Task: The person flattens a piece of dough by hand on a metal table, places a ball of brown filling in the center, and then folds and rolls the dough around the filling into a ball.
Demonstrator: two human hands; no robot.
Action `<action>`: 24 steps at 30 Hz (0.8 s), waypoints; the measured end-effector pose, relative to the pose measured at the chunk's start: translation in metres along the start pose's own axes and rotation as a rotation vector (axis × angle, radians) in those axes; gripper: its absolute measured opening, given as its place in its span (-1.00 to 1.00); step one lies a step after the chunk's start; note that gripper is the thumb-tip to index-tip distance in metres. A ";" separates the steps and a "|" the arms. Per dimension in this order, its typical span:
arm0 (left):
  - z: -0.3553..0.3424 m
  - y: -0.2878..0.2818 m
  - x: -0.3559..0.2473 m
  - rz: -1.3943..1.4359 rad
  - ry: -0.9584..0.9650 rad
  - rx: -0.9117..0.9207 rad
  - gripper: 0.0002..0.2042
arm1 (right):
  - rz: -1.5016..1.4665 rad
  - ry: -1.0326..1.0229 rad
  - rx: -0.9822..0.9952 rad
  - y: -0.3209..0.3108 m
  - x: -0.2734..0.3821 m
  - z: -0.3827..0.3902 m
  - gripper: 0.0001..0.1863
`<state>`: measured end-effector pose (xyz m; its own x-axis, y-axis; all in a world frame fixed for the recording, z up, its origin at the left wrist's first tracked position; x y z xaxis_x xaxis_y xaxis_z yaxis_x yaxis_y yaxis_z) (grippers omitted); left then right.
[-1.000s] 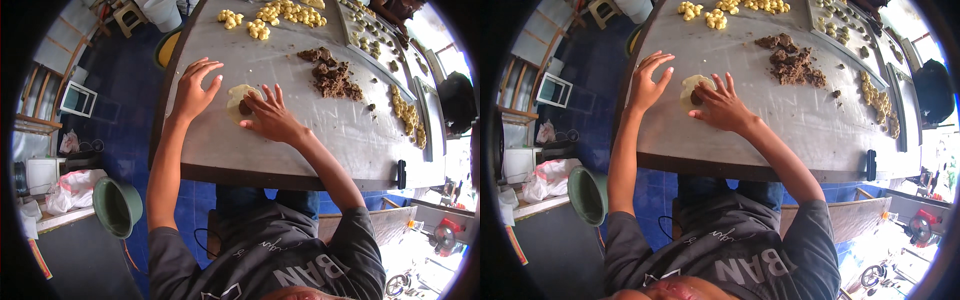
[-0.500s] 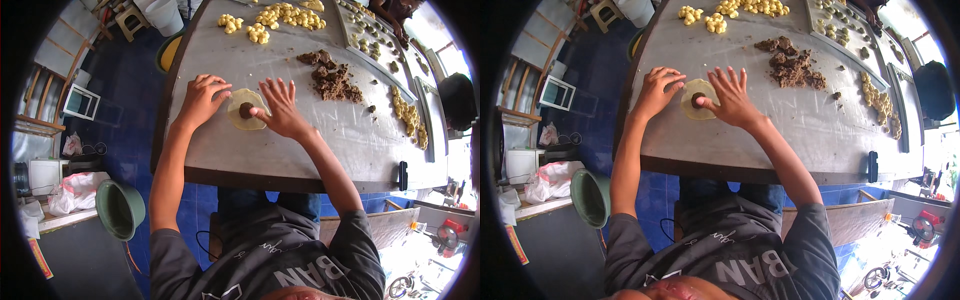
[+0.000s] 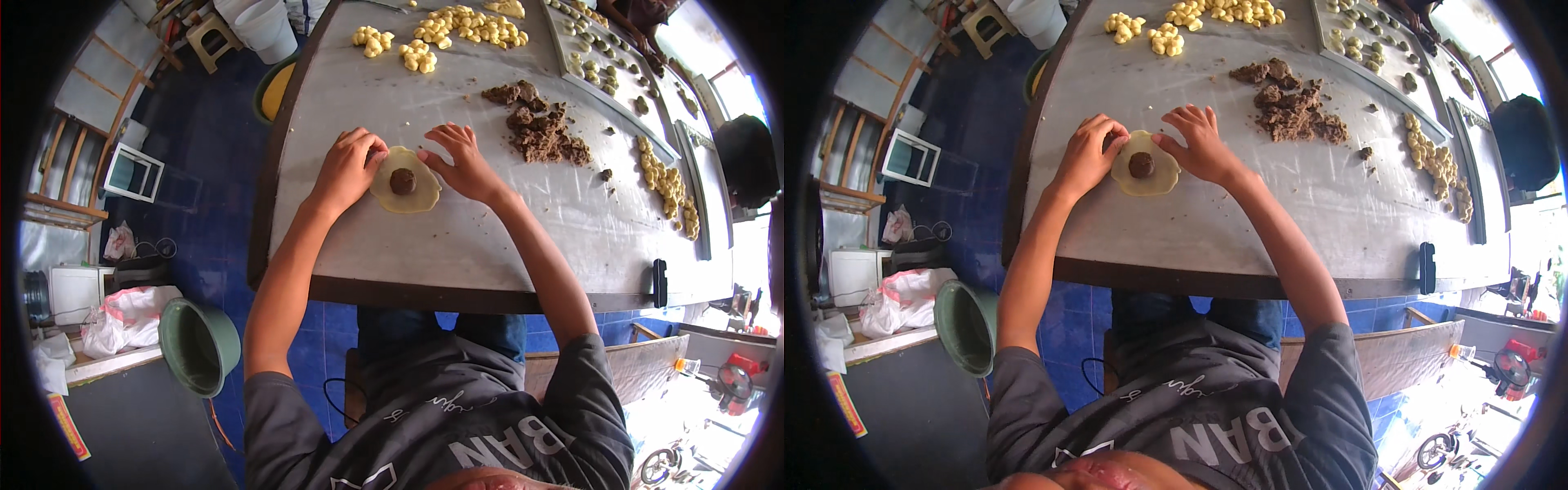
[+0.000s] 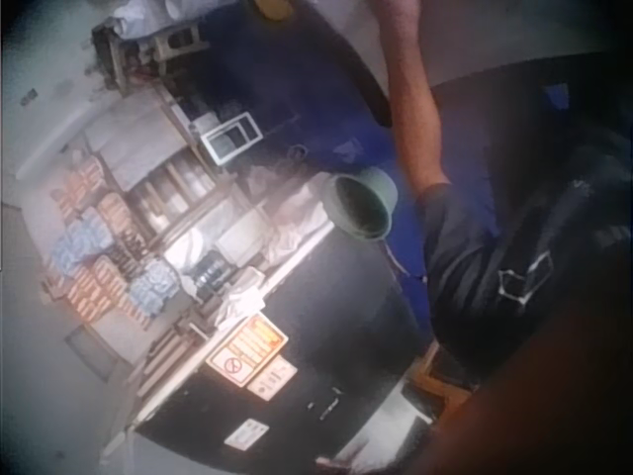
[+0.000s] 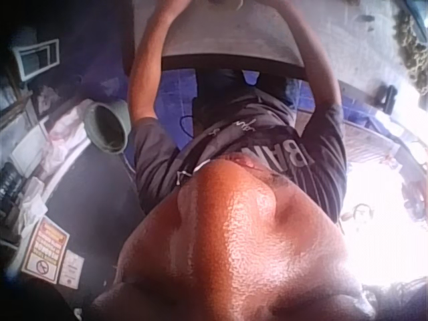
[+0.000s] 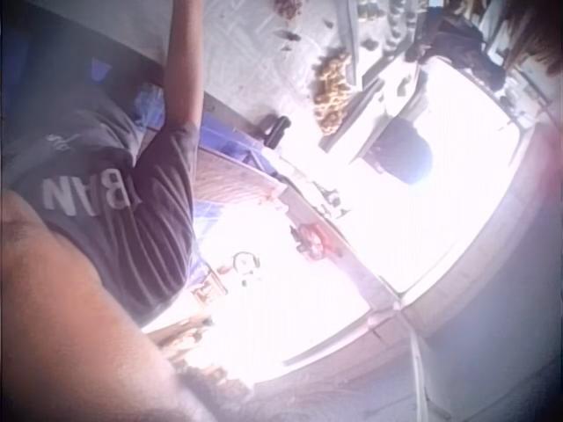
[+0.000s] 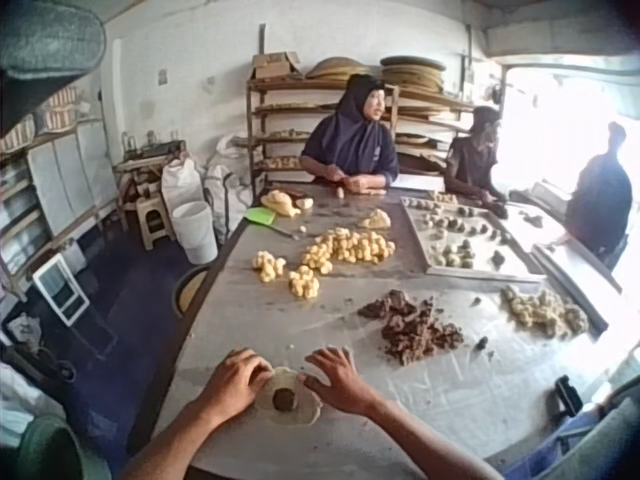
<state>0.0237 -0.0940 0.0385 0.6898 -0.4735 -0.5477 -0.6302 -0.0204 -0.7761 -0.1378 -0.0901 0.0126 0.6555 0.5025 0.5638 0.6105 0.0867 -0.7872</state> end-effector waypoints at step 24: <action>0.007 -0.013 -0.024 0.433 -0.090 0.163 -0.71 | 0.015 -0.100 0.446 0.014 0.043 -0.013 -0.70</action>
<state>0.0183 -0.0763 0.0594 0.4083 -0.3300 -0.8511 -0.8075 0.3043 -0.5054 -0.0954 -0.0783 0.0288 0.6036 0.5849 0.5418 0.3356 0.4300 -0.8381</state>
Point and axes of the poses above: each hand's wrist, its own z-axis away from the middle knuckle, its own y-axis out of the palm, x = y × z, the point moved 9 cm from there along -z, towards the middle knuckle, and after that the axes turned 5 degrees about -y, right-handed, at the moved point
